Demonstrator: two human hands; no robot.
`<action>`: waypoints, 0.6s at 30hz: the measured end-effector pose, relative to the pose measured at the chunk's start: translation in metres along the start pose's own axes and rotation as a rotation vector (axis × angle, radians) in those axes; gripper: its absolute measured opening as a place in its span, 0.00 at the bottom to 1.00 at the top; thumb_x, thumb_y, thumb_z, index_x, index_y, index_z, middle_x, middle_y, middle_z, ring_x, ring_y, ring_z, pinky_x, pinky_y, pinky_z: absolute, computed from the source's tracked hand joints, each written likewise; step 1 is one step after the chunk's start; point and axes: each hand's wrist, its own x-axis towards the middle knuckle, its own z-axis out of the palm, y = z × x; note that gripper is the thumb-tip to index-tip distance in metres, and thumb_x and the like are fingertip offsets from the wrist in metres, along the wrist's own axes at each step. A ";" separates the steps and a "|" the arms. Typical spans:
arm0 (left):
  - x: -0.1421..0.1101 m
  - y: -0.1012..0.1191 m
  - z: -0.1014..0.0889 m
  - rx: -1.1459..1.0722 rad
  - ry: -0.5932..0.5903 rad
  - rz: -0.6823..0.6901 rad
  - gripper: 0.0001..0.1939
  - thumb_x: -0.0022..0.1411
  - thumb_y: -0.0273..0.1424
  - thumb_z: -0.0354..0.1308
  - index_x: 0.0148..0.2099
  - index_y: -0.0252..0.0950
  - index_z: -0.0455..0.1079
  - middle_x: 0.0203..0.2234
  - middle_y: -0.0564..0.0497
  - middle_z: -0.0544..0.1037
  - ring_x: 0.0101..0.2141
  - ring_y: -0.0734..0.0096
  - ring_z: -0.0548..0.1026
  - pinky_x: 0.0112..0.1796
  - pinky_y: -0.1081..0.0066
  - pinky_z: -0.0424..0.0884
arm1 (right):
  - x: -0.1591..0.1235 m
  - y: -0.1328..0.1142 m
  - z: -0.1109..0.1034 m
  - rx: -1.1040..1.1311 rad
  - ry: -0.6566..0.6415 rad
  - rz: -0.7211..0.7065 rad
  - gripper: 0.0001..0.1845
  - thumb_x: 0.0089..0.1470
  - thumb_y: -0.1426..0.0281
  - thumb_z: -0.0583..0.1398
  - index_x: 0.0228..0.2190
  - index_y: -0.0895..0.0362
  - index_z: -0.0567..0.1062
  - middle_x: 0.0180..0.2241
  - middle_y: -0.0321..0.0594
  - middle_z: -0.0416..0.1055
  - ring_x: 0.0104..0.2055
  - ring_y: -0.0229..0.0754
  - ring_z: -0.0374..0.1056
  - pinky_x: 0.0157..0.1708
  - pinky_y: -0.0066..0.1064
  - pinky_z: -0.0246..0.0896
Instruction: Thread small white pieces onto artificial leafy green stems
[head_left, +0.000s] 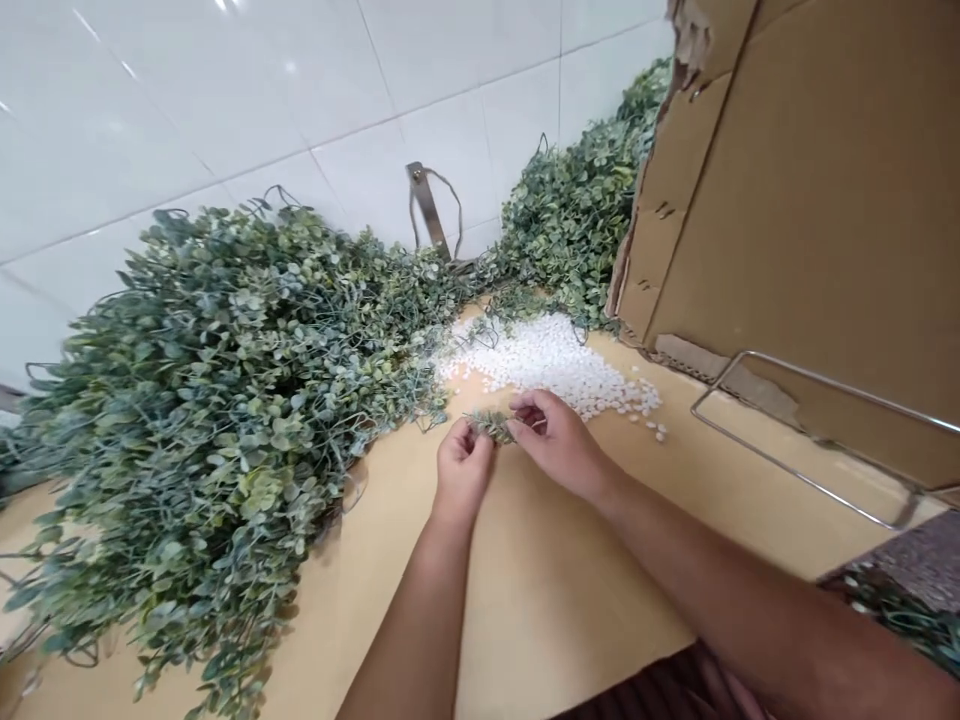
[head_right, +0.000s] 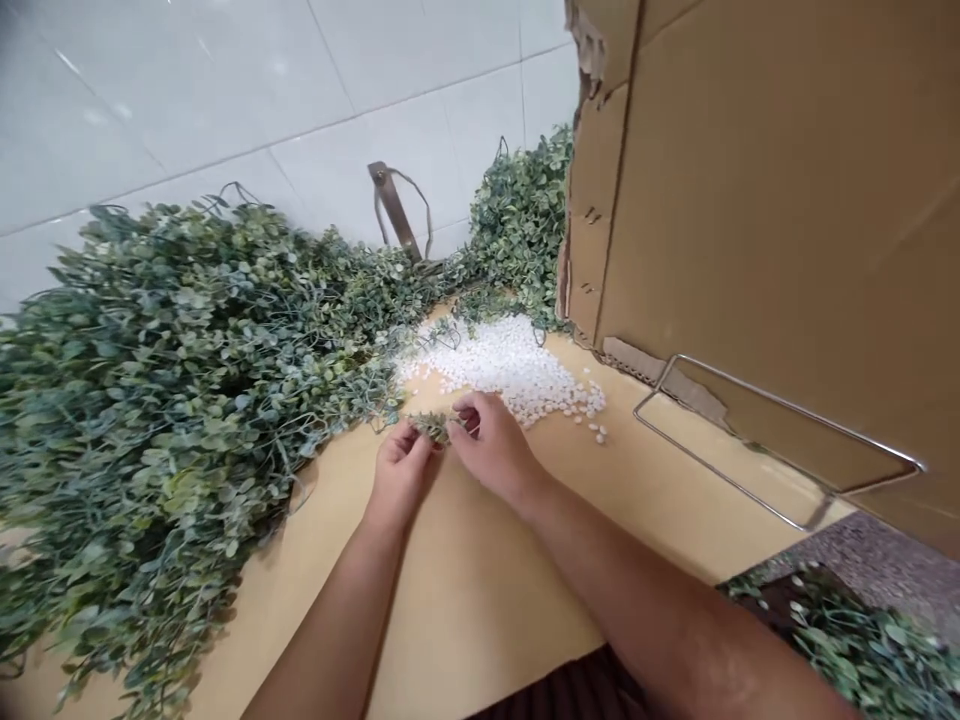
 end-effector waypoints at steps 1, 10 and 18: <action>0.000 0.001 0.000 -0.003 -0.003 -0.020 0.08 0.45 0.33 0.57 0.24 0.35 0.62 0.18 0.56 0.67 0.23 0.77 0.64 0.28 0.75 0.63 | -0.001 0.000 -0.002 -0.005 -0.009 0.010 0.07 0.45 0.71 0.57 0.31 0.56 0.68 0.31 0.39 0.65 0.32 0.39 0.63 0.34 0.33 0.61; -0.001 0.007 -0.005 0.016 0.001 -0.145 0.13 0.46 0.39 0.63 0.28 0.35 0.68 0.20 0.54 0.71 0.24 0.74 0.67 0.28 0.74 0.65 | -0.017 -0.008 -0.010 -0.199 -0.306 0.012 0.02 0.49 0.72 0.55 0.29 0.57 0.67 0.28 0.40 0.64 0.30 0.41 0.61 0.30 0.32 0.58; 0.000 0.008 -0.012 -0.061 -0.007 -0.250 0.14 0.51 0.42 0.60 0.30 0.36 0.69 0.20 0.52 0.72 0.24 0.73 0.70 0.28 0.73 0.68 | -0.005 -0.010 -0.004 -0.016 -0.499 -0.082 0.06 0.56 0.73 0.51 0.29 0.55 0.65 0.26 0.37 0.62 0.30 0.39 0.62 0.31 0.29 0.60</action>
